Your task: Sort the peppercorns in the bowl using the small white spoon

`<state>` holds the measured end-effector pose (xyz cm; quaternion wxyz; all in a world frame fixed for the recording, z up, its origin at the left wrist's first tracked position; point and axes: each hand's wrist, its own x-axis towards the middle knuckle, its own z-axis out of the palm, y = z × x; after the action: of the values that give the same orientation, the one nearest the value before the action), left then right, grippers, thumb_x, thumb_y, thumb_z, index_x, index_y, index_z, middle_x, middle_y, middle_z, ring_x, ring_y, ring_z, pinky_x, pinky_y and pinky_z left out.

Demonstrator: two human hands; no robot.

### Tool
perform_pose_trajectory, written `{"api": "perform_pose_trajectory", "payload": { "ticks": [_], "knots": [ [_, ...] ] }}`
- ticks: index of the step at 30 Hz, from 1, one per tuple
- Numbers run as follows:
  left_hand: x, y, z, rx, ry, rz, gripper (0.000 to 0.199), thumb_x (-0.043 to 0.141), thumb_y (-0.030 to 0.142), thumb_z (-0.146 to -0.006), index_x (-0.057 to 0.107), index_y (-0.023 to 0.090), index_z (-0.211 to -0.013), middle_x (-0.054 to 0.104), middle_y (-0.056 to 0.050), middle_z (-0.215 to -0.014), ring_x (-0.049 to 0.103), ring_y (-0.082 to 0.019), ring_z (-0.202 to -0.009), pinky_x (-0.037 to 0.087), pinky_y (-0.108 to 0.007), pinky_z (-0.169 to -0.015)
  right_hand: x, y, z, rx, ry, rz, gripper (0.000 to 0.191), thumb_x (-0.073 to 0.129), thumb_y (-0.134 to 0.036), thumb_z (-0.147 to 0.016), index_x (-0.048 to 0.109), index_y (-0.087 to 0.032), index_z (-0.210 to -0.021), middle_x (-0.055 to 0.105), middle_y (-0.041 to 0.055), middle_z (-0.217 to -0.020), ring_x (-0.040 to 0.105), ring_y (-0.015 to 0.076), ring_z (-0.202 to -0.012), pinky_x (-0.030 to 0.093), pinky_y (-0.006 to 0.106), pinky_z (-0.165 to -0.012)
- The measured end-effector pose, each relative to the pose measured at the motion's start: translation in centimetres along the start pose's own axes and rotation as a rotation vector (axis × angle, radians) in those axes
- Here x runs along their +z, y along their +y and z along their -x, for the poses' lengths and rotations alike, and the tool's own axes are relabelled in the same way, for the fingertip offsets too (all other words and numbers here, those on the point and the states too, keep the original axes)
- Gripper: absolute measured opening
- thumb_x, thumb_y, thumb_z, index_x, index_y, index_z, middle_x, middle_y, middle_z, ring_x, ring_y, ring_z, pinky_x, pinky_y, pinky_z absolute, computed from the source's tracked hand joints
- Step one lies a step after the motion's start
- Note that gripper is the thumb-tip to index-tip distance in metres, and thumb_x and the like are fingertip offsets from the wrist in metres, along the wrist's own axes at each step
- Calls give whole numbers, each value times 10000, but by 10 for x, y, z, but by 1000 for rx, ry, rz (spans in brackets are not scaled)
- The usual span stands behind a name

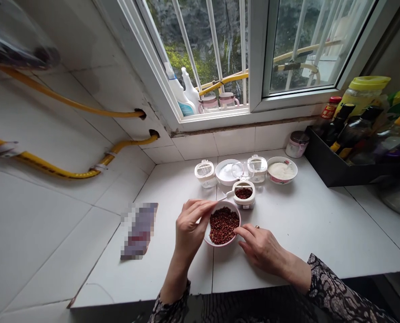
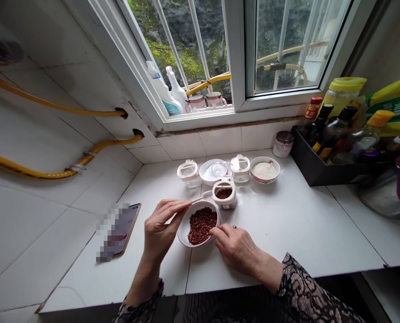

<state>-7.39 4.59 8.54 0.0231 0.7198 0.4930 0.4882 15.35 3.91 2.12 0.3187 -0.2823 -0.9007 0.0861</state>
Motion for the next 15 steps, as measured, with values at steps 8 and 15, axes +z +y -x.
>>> {"api": "perform_pose_trajectory", "payload": {
  "ticks": [8, 15],
  "knots": [
    [-16, -18, 28, -301, -280, 101, 153, 665, 290, -902, 815, 276, -926, 751, -32, -816, 693, -197, -778, 552, -313, -717, 0, 0, 0, -22, 24, 12, 323, 443, -103, -973, 462, -159, -1290, 700, 107, -1022, 700, 196, -764, 559, 283, -620],
    [0, -14, 30, -298, -349, 3, 178, 660, 252, -890, 824, 316, -917, 763, -30, -823, 684, -219, -832, 531, -383, -847, 1, 0, 0, -24, 32, -6, 304, 445, -114, -986, 479, -155, -1286, 694, 102, -1008, 693, 191, -778, 558, 279, -635]
  ]
}}
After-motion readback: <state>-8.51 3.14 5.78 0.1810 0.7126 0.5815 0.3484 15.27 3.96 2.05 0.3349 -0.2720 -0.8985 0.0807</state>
